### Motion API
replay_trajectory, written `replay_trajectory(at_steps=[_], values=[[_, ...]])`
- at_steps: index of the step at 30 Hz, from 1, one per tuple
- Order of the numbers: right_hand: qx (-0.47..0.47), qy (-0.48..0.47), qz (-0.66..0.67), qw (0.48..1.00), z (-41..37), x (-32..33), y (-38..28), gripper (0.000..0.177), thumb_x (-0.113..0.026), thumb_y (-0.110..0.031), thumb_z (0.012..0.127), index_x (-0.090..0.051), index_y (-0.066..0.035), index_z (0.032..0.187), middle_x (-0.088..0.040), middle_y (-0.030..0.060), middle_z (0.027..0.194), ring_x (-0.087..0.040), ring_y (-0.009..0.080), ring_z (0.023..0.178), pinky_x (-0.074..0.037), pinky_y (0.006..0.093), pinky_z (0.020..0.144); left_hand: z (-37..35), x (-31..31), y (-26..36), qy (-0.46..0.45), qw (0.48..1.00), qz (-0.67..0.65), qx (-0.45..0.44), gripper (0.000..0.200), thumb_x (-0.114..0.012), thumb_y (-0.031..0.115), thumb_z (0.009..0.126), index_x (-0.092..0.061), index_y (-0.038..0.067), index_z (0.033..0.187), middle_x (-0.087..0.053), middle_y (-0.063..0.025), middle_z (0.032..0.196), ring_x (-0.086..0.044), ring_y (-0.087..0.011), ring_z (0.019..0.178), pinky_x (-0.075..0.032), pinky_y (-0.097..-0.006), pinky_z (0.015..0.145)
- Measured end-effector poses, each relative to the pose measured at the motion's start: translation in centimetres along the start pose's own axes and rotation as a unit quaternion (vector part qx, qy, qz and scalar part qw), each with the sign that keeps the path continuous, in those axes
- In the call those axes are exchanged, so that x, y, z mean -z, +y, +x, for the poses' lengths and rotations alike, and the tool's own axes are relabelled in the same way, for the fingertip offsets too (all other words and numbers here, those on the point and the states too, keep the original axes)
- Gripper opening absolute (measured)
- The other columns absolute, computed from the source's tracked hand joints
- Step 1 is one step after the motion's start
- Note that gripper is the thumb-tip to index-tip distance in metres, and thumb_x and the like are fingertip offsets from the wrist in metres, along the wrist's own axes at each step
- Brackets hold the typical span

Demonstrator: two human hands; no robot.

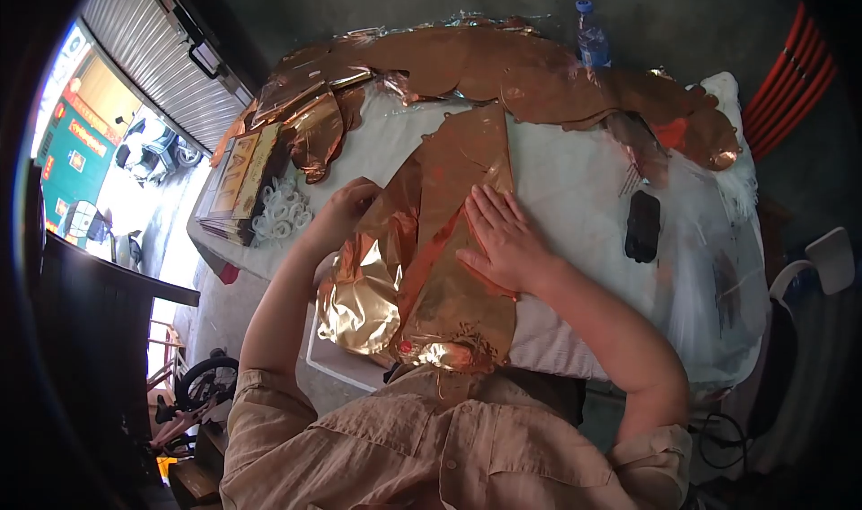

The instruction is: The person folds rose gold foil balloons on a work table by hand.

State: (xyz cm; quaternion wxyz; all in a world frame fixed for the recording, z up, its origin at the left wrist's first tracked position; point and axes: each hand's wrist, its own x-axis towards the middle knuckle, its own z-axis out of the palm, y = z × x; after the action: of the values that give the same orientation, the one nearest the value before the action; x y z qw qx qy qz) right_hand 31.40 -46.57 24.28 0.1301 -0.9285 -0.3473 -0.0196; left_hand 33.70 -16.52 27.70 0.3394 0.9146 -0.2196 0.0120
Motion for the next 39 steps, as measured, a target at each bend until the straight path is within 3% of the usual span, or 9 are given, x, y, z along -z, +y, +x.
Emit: replay_trajectory(at_steps=[8, 10, 14, 18, 27, 31, 33, 37, 39], values=[[0.006, -0.004, -0.007, 1.0, 0.1, 0.0, -0.1, 0.078, -0.046, -0.051, 0.092, -0.023, 0.002, 0.146, -0.02, 0.0199, 0.153, -0.014, 0.0306, 0.144, -0.008, 0.0421, 0.118, 0.4, -2.3, 1.8, -0.052, 0.977, -0.204, 0.034, 0.053, -0.063, -0.003, 0.075, -0.053, 0.005, 0.127, -0.058, -0.0143, 0.118, -0.057, -0.0297, 0.104, -0.048, -0.0337, 0.088], [0.001, -0.012, -0.007, 1.0, 0.1, 0.2, -0.2, 0.078, -0.046, -0.05, 0.092, -0.024, 0.002, 0.145, -0.02, 0.0201, 0.153, -0.013, 0.0307, 0.144, -0.008, 0.0423, 0.118, 1.6, -4.5, 1.1, 0.024, 0.978, -0.006, -0.205, 0.056, -0.066, 0.003, 0.073, -0.052, 0.006, 0.127, -0.054, -0.0162, 0.126, -0.052, -0.0327, 0.114, -0.045, -0.0335, 0.094], [0.001, -0.005, 0.014, 1.0, 0.0, 0.4, -0.4, 0.077, -0.049, -0.047, 0.092, -0.024, 0.003, 0.145, -0.019, 0.0217, 0.153, -0.013, 0.0318, 0.144, -0.008, 0.0431, 0.118, 1.8, -5.4, 1.8, -0.038, 0.947, 0.149, -0.281, 0.053, -0.066, 0.021, 0.075, -0.054, 0.004, 0.123, -0.053, -0.0149, 0.127, -0.043, -0.035, 0.127, -0.035, -0.0478, 0.104], [-0.005, -0.011, 0.031, 0.999, 0.0, 0.5, -0.4, 0.078, -0.05, -0.046, 0.092, -0.023, 0.004, 0.145, -0.018, 0.0229, 0.153, -0.013, 0.0326, 0.144, -0.008, 0.044, 0.118, 1.8, -5.8, 3.3, -0.071, 0.986, 0.034, -0.145, 0.049, -0.065, 0.025, 0.084, -0.054, 0.004, 0.126, -0.047, -0.014, 0.138, -0.038, -0.0326, 0.133, -0.028, -0.0489, 0.108], [0.074, 0.051, -0.083, 0.992, 0.1, -1.8, 1.4, 0.095, -0.065, -0.03, 0.074, -0.015, 0.005, 0.147, -0.014, 0.0207, 0.154, -0.011, 0.0331, 0.145, -0.006, 0.0454, 0.118, 0.9, -6.0, 5.3, -0.073, 0.987, 0.08, -0.121, 0.067, -0.056, 0.046, 0.089, -0.04, 0.005, 0.139, -0.039, -0.0174, 0.144, -0.03, -0.0353, 0.138, -0.02, -0.051, 0.113], [0.072, 0.054, -0.093, 0.992, -0.1, -1.0, 0.9, 0.096, -0.067, -0.027, 0.072, -0.015, 0.006, 0.147, -0.014, 0.021, 0.154, -0.011, 0.0332, 0.145, -0.006, 0.0455, 0.118, 0.8, -5.9, 4.6, -0.052, 0.989, 0.08, -0.116, 0.069, -0.056, 0.045, 0.09, -0.036, 0.005, 0.142, -0.036, -0.0185, 0.145, -0.028, -0.035, 0.138, -0.021, -0.05, 0.113], [0.016, -0.041, -0.024, 0.999, 0.0, 1.1, -0.3, 0.088, -0.062, -0.021, 0.075, -0.017, 0.006, 0.146, -0.015, 0.0211, 0.154, -0.013, 0.0336, 0.144, -0.007, 0.0458, 0.118, 1.1, -5.1, 4.3, -0.027, 0.995, 0.03, -0.093, 0.065, -0.056, 0.041, 0.091, -0.036, 0.004, 0.142, -0.036, -0.0195, 0.145, -0.03, -0.035, 0.138, -0.024, -0.0485, 0.112], [0.01, -0.015, -0.016, 1.0, 0.2, 0.7, -0.5, 0.077, -0.057, -0.031, 0.082, -0.026, 0.003, 0.144, -0.026, 0.0242, 0.149, -0.018, 0.037, 0.142, -0.011, 0.0481, 0.116, 1.4, -4.7, 4.0, -0.032, 0.997, -0.002, -0.067, 0.06, -0.054, 0.036, 0.093, -0.037, 0.003, 0.14, -0.039, -0.0197, 0.143, -0.032, -0.035, 0.137, -0.025, -0.0475, 0.111], [0.0, -0.002, 0.02, 1.0, 0.3, 0.5, -0.5, 0.072, -0.054, -0.021, 0.084, -0.024, 0.005, 0.144, -0.019, 0.0232, 0.151, -0.017, 0.0356, 0.142, -0.011, 0.0469, 0.117, 1.8, -5.3, 3.3, -0.037, 0.995, 0.026, -0.087, 0.061, -0.055, 0.037, 0.092, -0.037, 0.003, 0.14, -0.039, -0.0196, 0.143, -0.032, -0.0349, 0.137, -0.026, -0.0482, 0.11]])
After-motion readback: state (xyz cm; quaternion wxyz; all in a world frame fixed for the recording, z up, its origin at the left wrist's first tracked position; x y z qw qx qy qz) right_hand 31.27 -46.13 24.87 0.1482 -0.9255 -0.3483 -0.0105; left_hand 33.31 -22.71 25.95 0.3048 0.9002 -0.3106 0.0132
